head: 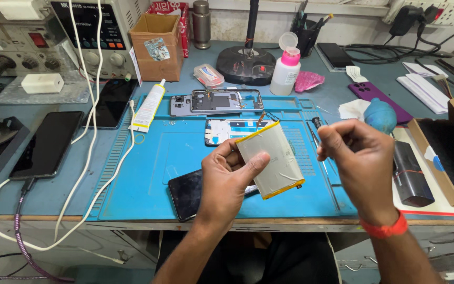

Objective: The person disassembles a smartphone at a repair bench. They peel the back cover and battery off the phone body by hand, set the screen aside, then use tweezers to lift and remove internal components including the motherboard from the chassis, placing parts on the work mat.

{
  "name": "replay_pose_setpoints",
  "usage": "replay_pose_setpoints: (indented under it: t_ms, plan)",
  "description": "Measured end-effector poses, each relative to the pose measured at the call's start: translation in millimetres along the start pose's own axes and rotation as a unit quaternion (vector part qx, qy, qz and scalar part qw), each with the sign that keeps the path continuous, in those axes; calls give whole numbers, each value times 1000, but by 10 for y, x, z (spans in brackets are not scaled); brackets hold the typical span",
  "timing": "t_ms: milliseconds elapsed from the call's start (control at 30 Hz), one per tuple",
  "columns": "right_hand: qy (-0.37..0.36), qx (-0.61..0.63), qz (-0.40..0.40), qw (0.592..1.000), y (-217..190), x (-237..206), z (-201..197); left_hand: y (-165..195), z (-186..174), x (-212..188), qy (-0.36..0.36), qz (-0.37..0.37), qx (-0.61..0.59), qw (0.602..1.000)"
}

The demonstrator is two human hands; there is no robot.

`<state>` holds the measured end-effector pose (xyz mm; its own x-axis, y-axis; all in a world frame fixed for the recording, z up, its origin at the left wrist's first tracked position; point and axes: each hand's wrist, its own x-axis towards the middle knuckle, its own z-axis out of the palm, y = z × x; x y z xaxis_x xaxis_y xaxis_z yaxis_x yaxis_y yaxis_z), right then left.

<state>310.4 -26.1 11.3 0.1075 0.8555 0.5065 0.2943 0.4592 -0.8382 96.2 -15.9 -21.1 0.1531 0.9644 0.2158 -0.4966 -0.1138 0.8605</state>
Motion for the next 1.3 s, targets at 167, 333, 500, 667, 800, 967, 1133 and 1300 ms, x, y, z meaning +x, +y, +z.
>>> replay_pose_setpoints:
  t_ms: [167,333,500,667,800,967,1133,1300]
  plan:
    - [-34,-73,19,997,-108,-207,191,-59,29,-19,-9,20,-4,1000]
    - [-100,64,142,983,-93,-198,205,-78,1,-30,-16,14,-12,1000]
    - [-106,118,190,969,10,-217,244,-121,1,-25,-3,35,16,999]
    - [-103,113,143,978,93,-266,294,-87,49,-33,13,50,79,996]
    - [-78,76,112,988,157,-262,361,-73,77,-68,33,51,125,990]
    - [-101,115,150,977,150,-252,322,-100,53,-60,25,49,104,993]
    - [-130,212,181,951,117,-408,270,-66,104,-278,-17,38,58,997]
    - [-197,197,221,935,162,-794,286,-203,106,-764,-44,-29,-24,998]
